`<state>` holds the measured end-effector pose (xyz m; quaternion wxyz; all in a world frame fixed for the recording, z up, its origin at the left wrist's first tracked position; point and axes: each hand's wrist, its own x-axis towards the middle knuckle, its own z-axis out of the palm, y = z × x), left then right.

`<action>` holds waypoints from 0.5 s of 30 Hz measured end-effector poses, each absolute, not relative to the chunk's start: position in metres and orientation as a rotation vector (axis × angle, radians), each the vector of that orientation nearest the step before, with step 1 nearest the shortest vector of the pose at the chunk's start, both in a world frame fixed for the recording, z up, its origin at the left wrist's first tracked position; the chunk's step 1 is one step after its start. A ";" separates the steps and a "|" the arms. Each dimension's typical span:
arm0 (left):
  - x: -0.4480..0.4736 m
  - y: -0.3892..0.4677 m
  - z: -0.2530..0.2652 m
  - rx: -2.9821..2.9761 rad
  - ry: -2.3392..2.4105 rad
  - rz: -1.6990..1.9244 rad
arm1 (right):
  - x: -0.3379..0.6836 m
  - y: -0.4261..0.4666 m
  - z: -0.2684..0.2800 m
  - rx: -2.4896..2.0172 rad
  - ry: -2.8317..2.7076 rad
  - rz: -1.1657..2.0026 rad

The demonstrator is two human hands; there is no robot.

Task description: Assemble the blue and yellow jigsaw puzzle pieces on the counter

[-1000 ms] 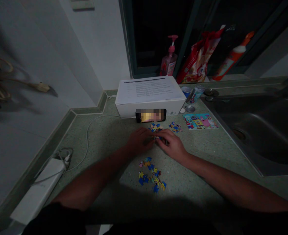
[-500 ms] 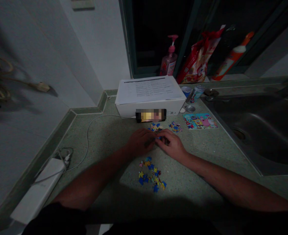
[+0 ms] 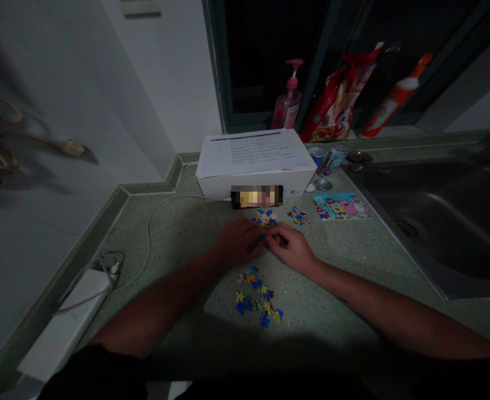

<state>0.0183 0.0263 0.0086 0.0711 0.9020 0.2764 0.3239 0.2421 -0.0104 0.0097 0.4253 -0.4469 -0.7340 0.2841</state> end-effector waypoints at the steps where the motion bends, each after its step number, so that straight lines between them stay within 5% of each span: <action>1: 0.018 0.026 0.009 2.698 0.840 0.986 | 0.242 -0.010 0.009 -1.120 -1.829 0.710; 15: 0.017 0.029 0.006 2.532 0.939 1.110 | 0.246 -0.010 0.010 -1.123 -1.818 0.610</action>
